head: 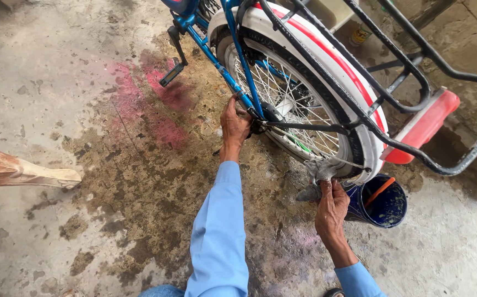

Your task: The person scrubs the rear wheel, tire, and frame of a bicycle using a cloth and a brush. They rinse the parts with water from a plastic cup and repeat the scrubbing and rinsing cycle on the rear wheel and tire.

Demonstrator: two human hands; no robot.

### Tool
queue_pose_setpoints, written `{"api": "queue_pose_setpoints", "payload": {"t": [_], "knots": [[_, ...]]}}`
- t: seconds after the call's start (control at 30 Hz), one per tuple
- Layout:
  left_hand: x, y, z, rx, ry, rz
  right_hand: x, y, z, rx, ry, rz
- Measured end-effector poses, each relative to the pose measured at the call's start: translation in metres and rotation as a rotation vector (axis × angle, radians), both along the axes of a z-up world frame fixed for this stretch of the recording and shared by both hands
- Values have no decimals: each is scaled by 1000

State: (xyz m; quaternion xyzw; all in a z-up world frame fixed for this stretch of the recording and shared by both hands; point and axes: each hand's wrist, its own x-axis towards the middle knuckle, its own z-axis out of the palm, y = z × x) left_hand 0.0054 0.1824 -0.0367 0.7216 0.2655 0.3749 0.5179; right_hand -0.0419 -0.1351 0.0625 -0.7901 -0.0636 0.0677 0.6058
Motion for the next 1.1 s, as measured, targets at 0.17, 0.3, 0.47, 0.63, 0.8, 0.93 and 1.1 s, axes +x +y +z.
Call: {"api": "queue_pose_setpoints", "payload": {"t": [0.17,0.3,0.47,0.63,0.8,0.93,1.1], "knots": [[0,-1,-4,9,-37,22,-2,1,-6,107,57,7],[12,9,-26,43,-18,-6,-1,4,-13,184,52,21],[27,12,-59,81,-64,-12,0,7,-16,224,36,37],[35,12,-59,-77,-11,4,-7,11,-13,126,107,21],[24,7,-38,-119,-89,-14,-12,15,-2,94,74,44],[19,6,-26,-143,-42,-17,-17,20,5,102,82,70],[23,4,-19,-216,-129,-46,-16,16,4,134,97,50]]}}
